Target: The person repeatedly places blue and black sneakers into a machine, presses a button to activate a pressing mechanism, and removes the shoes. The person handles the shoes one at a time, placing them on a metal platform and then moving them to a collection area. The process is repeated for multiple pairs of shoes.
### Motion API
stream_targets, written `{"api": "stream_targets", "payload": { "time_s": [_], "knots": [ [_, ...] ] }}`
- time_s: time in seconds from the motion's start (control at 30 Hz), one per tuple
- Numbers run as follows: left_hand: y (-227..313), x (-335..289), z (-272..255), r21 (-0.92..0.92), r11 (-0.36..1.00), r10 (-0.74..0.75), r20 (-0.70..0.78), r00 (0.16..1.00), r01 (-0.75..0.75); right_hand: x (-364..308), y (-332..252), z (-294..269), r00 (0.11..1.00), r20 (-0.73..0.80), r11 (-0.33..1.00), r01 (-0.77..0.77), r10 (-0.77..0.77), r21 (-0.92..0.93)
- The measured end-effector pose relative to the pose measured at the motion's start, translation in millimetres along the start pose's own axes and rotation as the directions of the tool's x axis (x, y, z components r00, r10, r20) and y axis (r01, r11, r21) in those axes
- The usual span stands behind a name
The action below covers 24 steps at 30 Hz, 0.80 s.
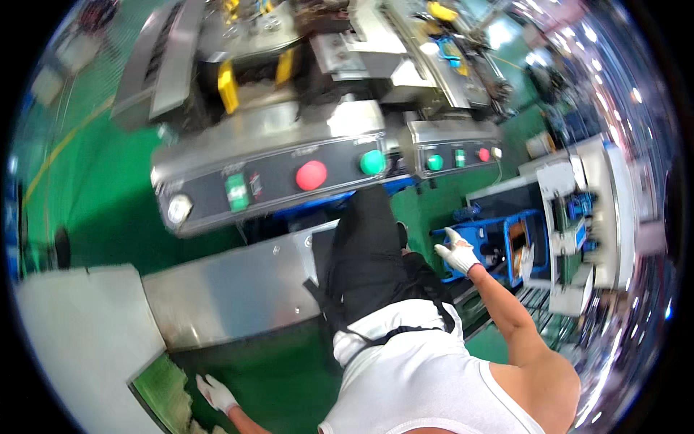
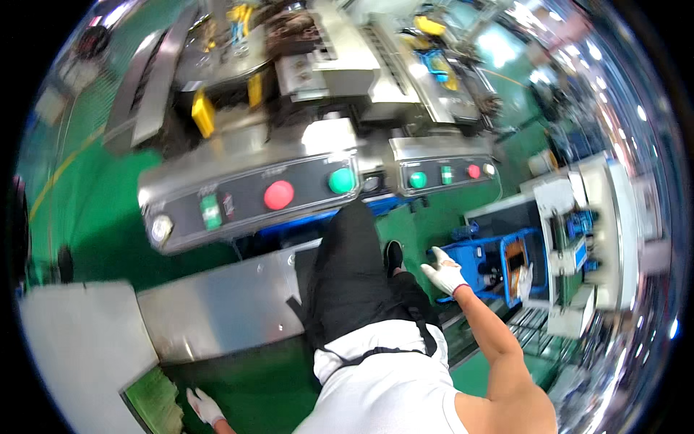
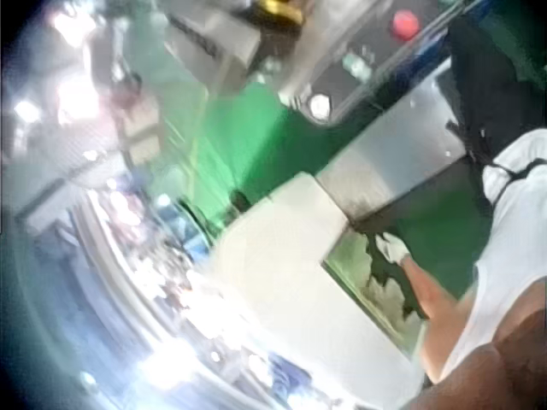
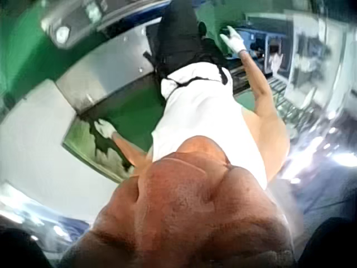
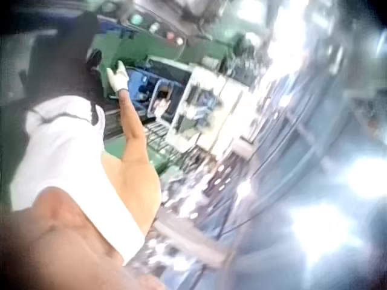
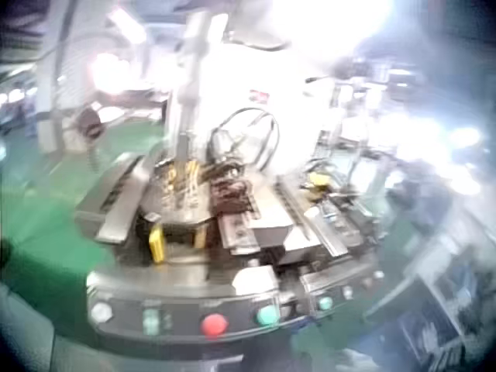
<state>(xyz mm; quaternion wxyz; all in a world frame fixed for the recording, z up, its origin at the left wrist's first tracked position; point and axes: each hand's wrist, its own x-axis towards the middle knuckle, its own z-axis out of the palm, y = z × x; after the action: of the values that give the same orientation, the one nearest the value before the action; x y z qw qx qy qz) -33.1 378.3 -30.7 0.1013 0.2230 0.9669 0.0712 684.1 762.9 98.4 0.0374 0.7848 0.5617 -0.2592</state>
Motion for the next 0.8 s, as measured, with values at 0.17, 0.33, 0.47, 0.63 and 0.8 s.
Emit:
{"api": "stream_targets", "payload": {
  "time_s": [0.17,0.33,0.47,0.63,0.8],
  "knots": [
    [193.7,-50.1,-25.9,-0.583,0.796,0.303,0.157,0.940,-0.159,-29.4,3.7,11.4,0.988,-0.135,0.938,-0.019,0.070,0.346],
    [436.7,-137.4,-69.9,-0.670,0.457,0.840,0.110,0.531,-0.585,12.0,-47.7,-60.4,0.948,-0.318,0.337,0.310,-0.033,0.889],
    [551.8,-166.6,-33.3,-0.780,0.099,0.988,0.002,0.156,-0.618,90.8,-107.4,-177.8,0.840,-0.531,0.272,0.540,-0.112,0.797],
    [607.4,-173.2,47.9,-0.783,0.082,0.995,0.028,0.098,-0.616,258.7,-152.1,-283.9,0.701,-0.634,0.569,0.681,-0.327,0.460],
    [625.6,-169.9,55.8,-0.753,0.119,0.993,0.071,0.099,-0.647,379.7,-209.3,-323.4,0.816,-0.495,0.920,0.384,-0.297,0.082]
  ]
}}
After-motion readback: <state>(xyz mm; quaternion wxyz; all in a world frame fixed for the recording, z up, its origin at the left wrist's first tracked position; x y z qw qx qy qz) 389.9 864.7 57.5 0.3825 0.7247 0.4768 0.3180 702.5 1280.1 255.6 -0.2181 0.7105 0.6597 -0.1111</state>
